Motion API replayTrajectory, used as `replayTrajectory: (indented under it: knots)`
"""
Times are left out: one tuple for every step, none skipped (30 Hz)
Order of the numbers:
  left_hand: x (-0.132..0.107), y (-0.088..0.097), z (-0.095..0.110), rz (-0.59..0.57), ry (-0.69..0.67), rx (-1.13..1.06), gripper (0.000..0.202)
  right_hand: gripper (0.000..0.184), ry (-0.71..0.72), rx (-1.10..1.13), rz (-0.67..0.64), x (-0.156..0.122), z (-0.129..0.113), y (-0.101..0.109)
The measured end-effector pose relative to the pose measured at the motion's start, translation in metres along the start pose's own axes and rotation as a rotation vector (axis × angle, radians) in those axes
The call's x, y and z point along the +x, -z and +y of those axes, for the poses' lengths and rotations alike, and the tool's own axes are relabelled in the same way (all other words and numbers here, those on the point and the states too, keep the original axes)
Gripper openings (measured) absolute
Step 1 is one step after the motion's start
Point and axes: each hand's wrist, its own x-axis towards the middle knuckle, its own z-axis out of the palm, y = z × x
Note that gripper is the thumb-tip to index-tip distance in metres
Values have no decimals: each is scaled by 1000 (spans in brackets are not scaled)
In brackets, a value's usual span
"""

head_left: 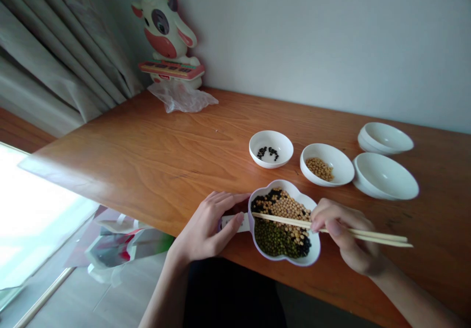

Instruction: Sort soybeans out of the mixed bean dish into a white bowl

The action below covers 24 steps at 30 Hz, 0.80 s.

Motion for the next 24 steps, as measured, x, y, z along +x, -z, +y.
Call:
replayTrajectory:
  knots:
    - [0, 0, 0, -1, -2, -3, 44, 28, -2, 6, -20, 0, 0, 0]
    - [0, 0, -1, -1, -4, -6, 44, 31, -10, 12, -32, 0, 0, 1]
    - [-1, 0, -1, 2, -7, -6, 44, 34, -25, 18, -37, -1, 0, 0]
    - [-1, -1, -1, 7, -11, -5, 44, 38, -44, 27, -34, -2, 2, 0]
    - [0, -1, -1, 12, -15, -1, 44, 42, -60, 42, -22, -4, 3, -1]
    - [0, -1, -1, 15, -15, 4, 45, 47, -71, 64, 1, -5, 4, -1]
    - [0, -1, -1, 18, -13, 9, 45, 51, -77, 90, 32, -5, 5, -2]
    - [0, -1, -1, 18, -9, 12, 45, 54, -72, 118, 71, -4, 6, -2]
    - [0, -1, -1, 17, -4, 13, 45, 58, -66, 142, 111, -3, 5, -2]
    - [0, -1, 0, 12, 2, 11, 46, 60, -64, 160, 147, -2, 4, -2]
    - [-1, 0, 0, 7, 4, 8, 46, 63, -69, 171, 174, 1, 3, -2]
    - [-1, 0, 0, 4, 5, 4, 47, 67, -83, 174, 190, 3, 2, -1]
    - [-2, -1, 0, 2, 2, 3, 47, 71, -99, 174, 196, 4, 1, -1]
    - [-2, -1, 0, 6, -1, 5, 47, 75, -114, 172, 195, 6, 0, -1]
    - [-3, -1, 0, 12, -2, 10, 47, 77, -124, 170, 186, 6, 0, -1]
    - [-3, -1, -1, 19, -4, 15, 47, 78, -126, 168, 175, 6, 0, -2]
    - [-3, -1, -1, 23, -4, 20, 46, 78, -127, 165, 161, 5, 1, -2]
    - [-3, -1, -1, 22, -3, 25, 47, 75, -125, 161, 146, 4, 2, -3]
    - [-3, -1, -1, 21, -3, 29, 47, 70, -121, 155, 130, 2, 4, -3]
    - [-3, -1, -1, 19, -4, 31, 47, 64, -120, 148, 115, 0, 6, -4]
    - [-3, -1, -1, 18, -6, 34, 47, 59, -119, 141, 102, -1, 8, -4]
    - [-3, -1, -1, 18, -6, 35, 47, 55, -118, 136, 93, -3, 9, -4]
    - [-3, -1, -1, 20, -6, 36, 47, 53, -118, 133, 85, -4, 10, -3]
    - [-3, -1, -1, 22, -6, 35, 47, 54, -118, 130, 77, -4, 11, -3]
